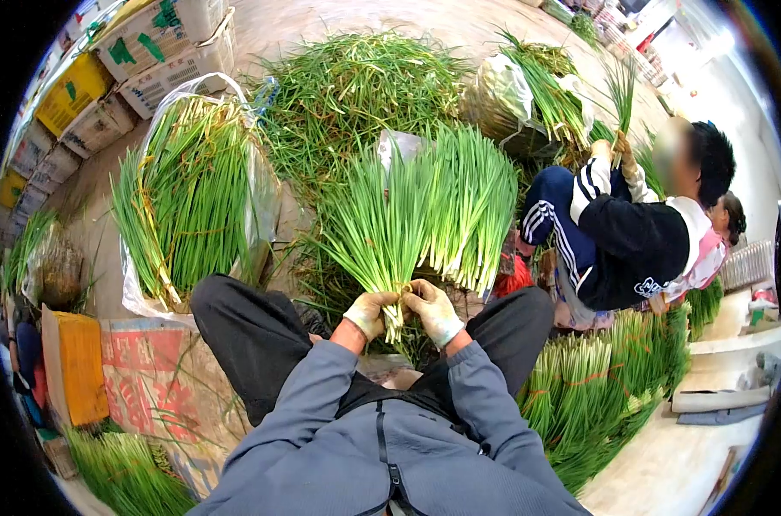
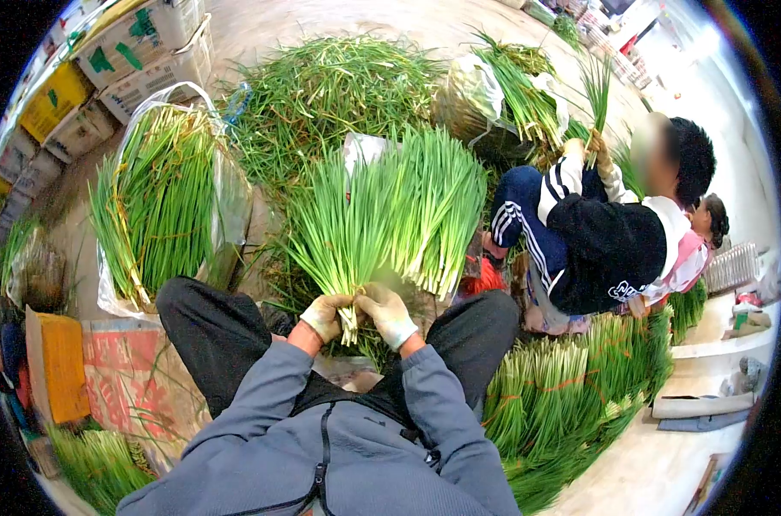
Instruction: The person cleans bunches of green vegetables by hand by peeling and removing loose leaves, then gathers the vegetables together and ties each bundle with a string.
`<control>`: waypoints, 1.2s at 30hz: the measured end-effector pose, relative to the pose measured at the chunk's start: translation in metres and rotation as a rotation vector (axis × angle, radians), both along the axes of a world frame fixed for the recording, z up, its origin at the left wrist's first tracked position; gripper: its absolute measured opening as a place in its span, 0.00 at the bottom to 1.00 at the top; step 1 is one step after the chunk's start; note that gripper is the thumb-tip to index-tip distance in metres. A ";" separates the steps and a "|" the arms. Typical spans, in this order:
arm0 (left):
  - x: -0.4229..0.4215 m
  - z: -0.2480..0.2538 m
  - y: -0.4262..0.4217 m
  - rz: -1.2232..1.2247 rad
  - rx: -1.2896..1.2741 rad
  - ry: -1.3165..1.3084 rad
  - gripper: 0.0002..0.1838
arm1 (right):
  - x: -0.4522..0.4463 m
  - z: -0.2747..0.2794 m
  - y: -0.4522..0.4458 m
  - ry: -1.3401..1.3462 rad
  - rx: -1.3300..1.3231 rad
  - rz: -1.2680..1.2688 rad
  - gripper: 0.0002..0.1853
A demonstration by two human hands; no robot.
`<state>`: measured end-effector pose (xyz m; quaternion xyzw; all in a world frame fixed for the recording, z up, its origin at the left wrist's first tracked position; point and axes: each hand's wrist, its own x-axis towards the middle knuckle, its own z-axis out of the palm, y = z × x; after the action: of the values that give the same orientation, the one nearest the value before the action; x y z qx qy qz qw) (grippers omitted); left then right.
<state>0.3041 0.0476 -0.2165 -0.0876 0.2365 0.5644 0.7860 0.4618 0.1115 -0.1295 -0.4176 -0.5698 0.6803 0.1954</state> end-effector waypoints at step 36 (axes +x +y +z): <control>-0.001 0.013 0.001 0.012 -0.019 0.138 0.17 | -0.022 0.093 -0.036 -0.118 -0.308 0.931 0.10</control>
<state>0.3036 0.0489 -0.2034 -0.0574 0.2951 0.5715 0.7635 0.4396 0.0756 -0.0361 -0.1806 -0.5989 0.7468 -0.2257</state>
